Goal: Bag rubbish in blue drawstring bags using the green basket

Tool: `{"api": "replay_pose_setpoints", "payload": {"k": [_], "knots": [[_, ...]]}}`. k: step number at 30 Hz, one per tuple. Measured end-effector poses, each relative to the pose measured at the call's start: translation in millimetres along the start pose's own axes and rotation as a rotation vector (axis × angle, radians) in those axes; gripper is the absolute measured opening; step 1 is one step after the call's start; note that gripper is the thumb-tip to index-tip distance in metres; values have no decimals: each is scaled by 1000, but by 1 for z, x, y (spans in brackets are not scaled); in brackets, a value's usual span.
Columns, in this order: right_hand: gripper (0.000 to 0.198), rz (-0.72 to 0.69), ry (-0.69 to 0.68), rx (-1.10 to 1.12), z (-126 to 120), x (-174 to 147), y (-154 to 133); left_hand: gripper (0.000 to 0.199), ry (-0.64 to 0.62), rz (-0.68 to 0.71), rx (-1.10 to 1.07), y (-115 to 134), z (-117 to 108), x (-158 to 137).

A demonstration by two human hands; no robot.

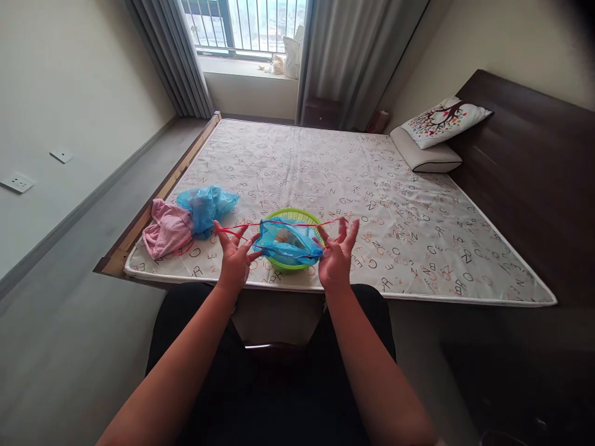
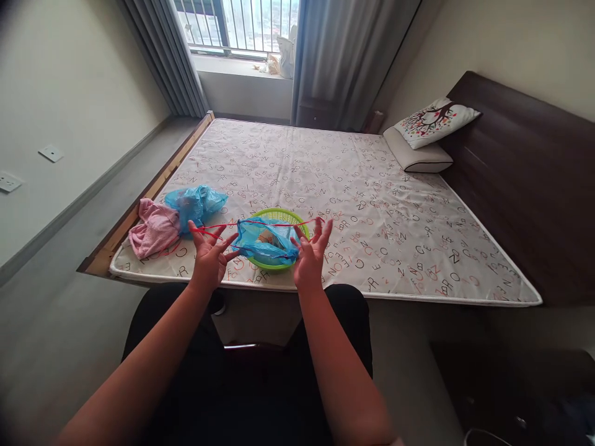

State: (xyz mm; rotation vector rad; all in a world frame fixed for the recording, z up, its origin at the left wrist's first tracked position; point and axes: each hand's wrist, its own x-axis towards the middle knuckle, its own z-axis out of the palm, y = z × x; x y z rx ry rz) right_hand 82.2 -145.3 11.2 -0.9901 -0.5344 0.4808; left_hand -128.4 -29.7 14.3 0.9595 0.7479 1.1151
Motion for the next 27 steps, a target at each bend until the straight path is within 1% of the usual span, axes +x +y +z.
{"api": "replay_pose_setpoints", "payload": {"k": [1,3,4,5,7,10,12,14,15,18,22,25,27], "knots": [[74,-17,-35,-49,1,-2,2,129,-4,-4,27,-2,-1,1],[37,-66,-137,-202,3,-5,4,113,-26,9,104,-6,-3,1],[24,-105,-202,-305,6,-8,4,104,-40,30,141,-8,-4,2],[21,-150,-275,-419,10,-12,4,97,-55,59,168,-9,-5,1],[22,-230,-434,-662,22,-21,6,89,-83,112,193,-10,-3,-1],[29,-269,-615,-1051,45,-38,18,85,-95,134,193,-8,7,-7],[33,-268,-679,-1261,58,-47,30,80,-89,129,179,-5,16,-11],[27,-271,-718,-1394,62,-49,42,73,-80,141,150,0,21,-14],[25,-267,-726,-1442,61,-47,47,69,-73,154,132,4,22,-13],[31,-229,-699,-1539,42,-31,57,58,-8,170,94,16,16,-6],[30,-177,-635,-1554,7,-2,58,44,129,106,63,31,-3,12],[22,-160,-628,-1454,-11,13,57,32,172,90,59,34,-11,22],[21,-158,-614,-1288,-19,18,55,24,166,76,85,34,-13,25]]}}
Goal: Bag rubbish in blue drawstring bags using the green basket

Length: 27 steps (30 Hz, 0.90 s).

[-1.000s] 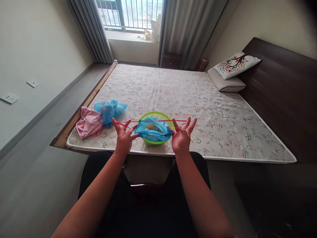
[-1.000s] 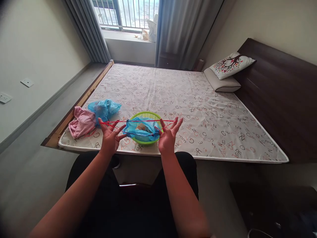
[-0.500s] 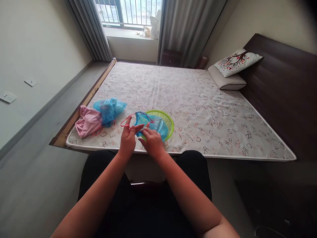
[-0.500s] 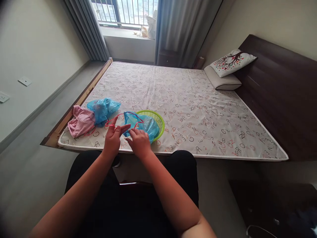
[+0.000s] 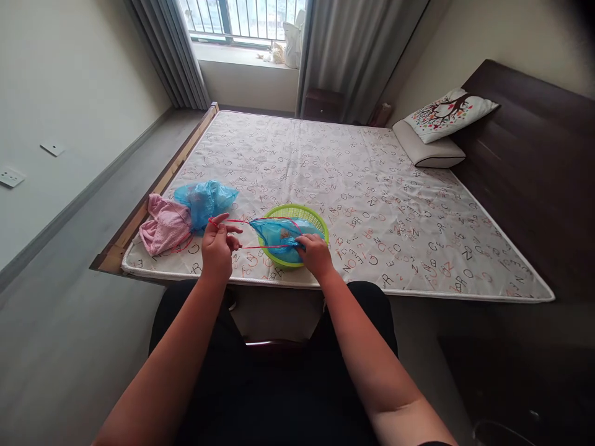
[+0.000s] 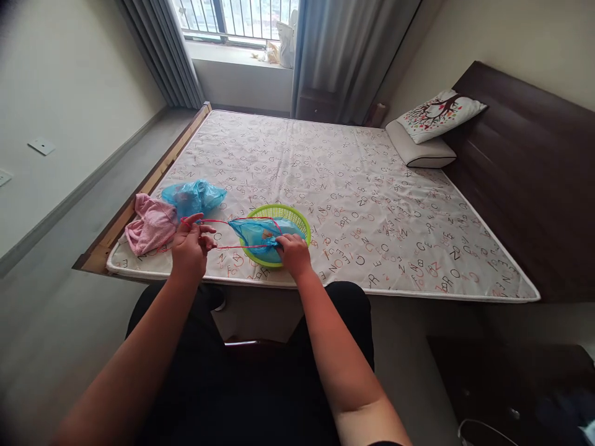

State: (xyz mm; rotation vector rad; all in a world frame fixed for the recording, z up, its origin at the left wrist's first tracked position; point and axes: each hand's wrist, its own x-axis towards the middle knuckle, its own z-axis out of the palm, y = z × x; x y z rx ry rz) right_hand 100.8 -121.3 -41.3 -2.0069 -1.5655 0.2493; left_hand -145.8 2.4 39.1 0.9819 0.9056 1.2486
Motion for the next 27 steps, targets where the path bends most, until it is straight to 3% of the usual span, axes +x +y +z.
{"api": "replay_pose_setpoints", "payload": {"k": [3,6,10,13,17,19,22,27], "knots": [[38,28,159,343,-11,-1,10,15,-49,-58,88,1,-1,5],[40,194,342,783,-27,2,17,16,-9,-111,130,4,-3,10],[27,412,635,1574,-56,12,24,18,88,-181,-72,9,-5,16],[23,488,701,1871,-77,15,28,20,62,-277,-277,13,-7,20],[13,488,694,1855,-91,11,29,19,24,-377,-433,11,-11,26],[17,497,699,1765,-91,11,28,16,34,-368,-451,6,-13,30],[29,451,732,1593,-92,13,24,15,26,-263,-414,2,-14,34],[32,280,764,1526,-100,24,8,32,-180,-95,-359,8,5,35]]}}
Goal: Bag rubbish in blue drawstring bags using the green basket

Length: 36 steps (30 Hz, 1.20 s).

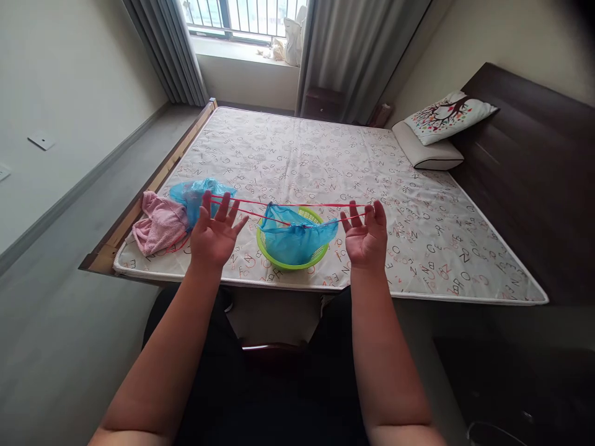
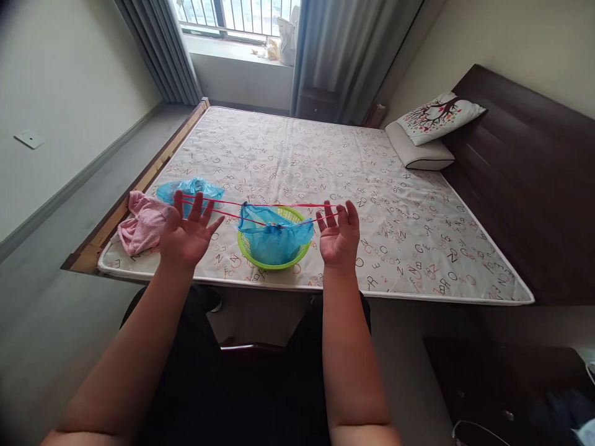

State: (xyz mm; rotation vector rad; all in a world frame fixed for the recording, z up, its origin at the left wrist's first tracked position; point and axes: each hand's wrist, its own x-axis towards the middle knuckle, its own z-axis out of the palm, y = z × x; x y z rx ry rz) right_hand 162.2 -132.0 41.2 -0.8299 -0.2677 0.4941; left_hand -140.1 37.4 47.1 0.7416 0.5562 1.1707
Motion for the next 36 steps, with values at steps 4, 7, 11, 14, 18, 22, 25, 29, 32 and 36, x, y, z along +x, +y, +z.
{"api": "replay_pose_setpoints", "payload": {"k": [4,7,11,14,18,22,25,29,32,36], "knots": [[36,-74,-77,26,26,-2,-4,65,-83,32,4,-7,28,7],[41,-117,-161,-59,47,-6,-5,91,-117,59,53,-17,48,10],[51,-127,-325,-207,71,-17,-1,88,-105,19,183,-29,67,9],[45,-92,-438,-334,79,-24,9,66,-89,-53,222,-37,73,7],[33,-23,-527,-397,76,-30,32,19,-148,-62,339,-53,72,7],[22,20,-510,-414,67,-28,53,14,-158,-48,578,-69,63,10],[20,35,-516,-429,61,-24,63,17,-154,-55,675,-75,55,13],[24,81,-480,-462,56,-20,72,34,-116,-31,698,-79,47,13],[25,88,-456,-471,56,-20,77,42,-106,38,724,-80,46,7],[12,66,-452,-485,59,-24,82,11,-192,144,890,-84,48,0]]}}
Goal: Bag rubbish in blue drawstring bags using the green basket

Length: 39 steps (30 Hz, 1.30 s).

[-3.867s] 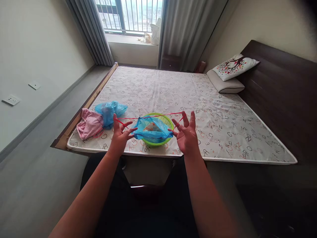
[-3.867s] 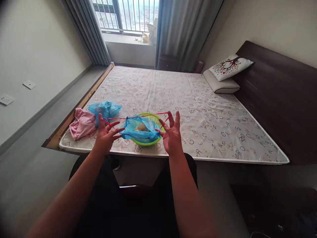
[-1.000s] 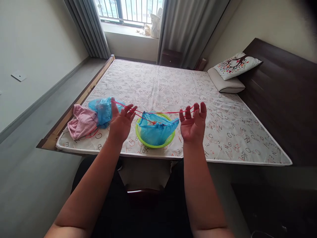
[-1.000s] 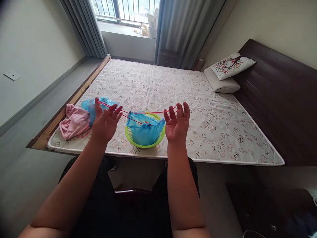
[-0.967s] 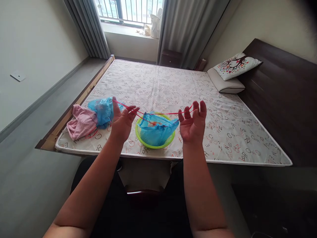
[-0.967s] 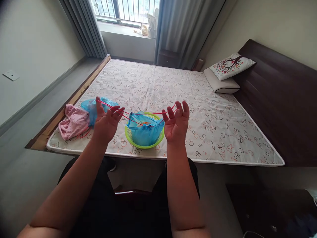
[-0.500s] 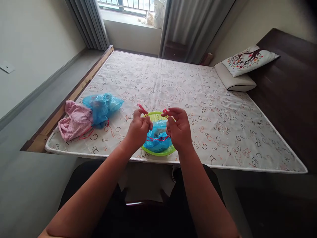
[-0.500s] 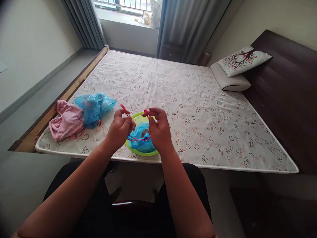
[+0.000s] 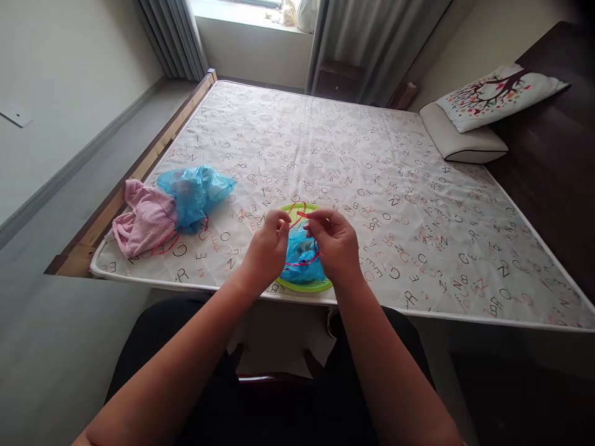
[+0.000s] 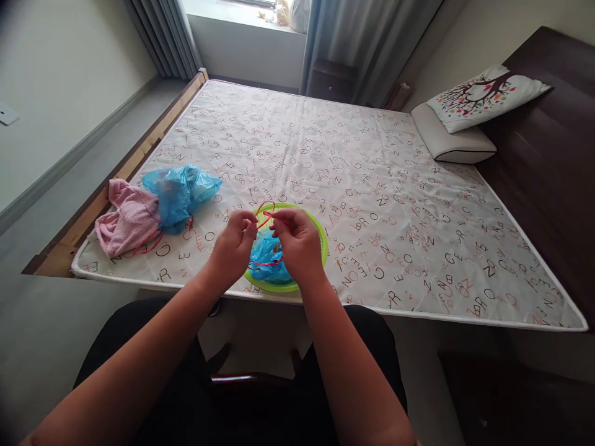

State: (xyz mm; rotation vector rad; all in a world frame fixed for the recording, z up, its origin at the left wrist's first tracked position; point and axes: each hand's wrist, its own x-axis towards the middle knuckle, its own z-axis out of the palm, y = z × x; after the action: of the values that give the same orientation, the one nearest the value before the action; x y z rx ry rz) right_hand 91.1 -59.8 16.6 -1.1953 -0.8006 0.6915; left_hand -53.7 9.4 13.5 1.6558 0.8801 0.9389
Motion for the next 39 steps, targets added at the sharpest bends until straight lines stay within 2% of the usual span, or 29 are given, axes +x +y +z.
{"api": "replay_pose_setpoints", "payload": {"k": [2,6,10,16,20,24,26,32,36,39], "knots": [[15,23,20,33,4,-1,1,4,-30,36,30,-1,3,0],[20,35,44,119,11,-5,3,15,-60,-10,-101,-4,8,4],[20,13,5,105,17,-9,2,29,-95,-81,-274,-3,10,6],[12,-44,21,-86,13,-10,8,45,-101,-102,-267,-3,12,3],[7,-68,-66,-240,5,-7,6,54,-110,-158,-357,-8,15,4],[6,-117,-108,-319,3,-6,-1,54,-107,-183,-413,-13,15,5],[11,-85,-92,-289,5,-7,-2,51,-99,-183,-388,-14,15,5],[35,164,83,-150,-5,0,10,46,-137,-161,-253,-8,9,4],[49,293,-21,39,-13,6,14,50,-253,-129,-227,-4,6,4],[44,271,-36,113,-13,8,14,52,-295,-159,-247,-4,6,4]]}}
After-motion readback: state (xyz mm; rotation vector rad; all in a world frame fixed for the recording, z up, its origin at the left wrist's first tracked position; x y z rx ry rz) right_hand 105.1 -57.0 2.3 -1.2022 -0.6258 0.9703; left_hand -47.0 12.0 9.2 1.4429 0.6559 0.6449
